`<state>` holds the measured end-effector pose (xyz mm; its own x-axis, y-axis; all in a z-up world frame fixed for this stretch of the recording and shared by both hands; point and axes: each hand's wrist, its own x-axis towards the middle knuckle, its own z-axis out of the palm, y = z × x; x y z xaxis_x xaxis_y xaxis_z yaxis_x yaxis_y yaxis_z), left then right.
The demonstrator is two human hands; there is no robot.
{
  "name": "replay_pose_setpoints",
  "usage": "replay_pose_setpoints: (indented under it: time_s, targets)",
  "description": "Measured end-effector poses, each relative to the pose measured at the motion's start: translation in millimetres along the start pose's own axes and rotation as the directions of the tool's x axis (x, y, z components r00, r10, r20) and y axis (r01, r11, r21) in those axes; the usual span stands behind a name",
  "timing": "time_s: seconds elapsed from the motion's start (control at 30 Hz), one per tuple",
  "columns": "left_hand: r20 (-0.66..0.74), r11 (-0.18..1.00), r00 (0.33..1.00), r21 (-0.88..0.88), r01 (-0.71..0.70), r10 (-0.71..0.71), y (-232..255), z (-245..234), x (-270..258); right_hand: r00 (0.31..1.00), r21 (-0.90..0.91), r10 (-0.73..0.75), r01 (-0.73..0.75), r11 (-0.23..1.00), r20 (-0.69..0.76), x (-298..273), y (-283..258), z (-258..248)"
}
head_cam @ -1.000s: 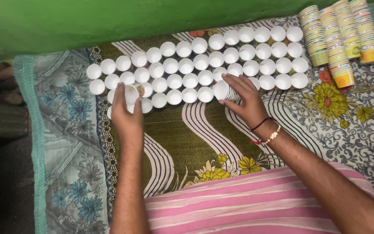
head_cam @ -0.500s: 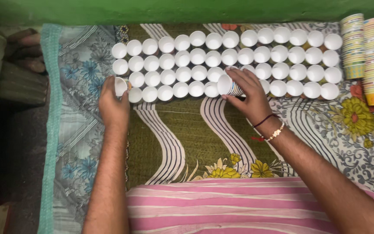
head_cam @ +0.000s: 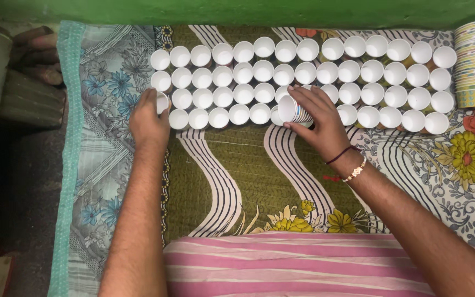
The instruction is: The person sits on a patterned mat and repeatedly picks up paper cups from a stack, then places them one by one into a growing grid of cups on the floor. The person continues this process, expanding the grid row by row.
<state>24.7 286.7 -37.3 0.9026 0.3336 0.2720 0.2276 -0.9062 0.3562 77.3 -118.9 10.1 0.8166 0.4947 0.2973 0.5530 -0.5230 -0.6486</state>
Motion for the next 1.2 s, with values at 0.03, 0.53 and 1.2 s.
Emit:
replay_pose_setpoints:
  time_s: [0.03, 0.53, 1.2]
  targets:
    - [0.001, 1.0, 1.0, 0.019, -0.015, 0.015, -1, 2, 2, 1.0, -0.001, -0.002, 0.002, 1.0, -0.002, 1, 0, -1]
    - [0.162, 0.989, 0.984, 0.114, -0.097, 0.078, -26, 20, 14, 0.998, -0.015, 0.057, -0.056, 0.998, 0.02, -5, 2, -4]
    - [0.11, 0.963, 0.971, -0.143, 0.228, -0.214, -47, 36, -18, 0.999, -0.026, 0.039, -0.039, 0.999, -0.006, -12, 5, -9]
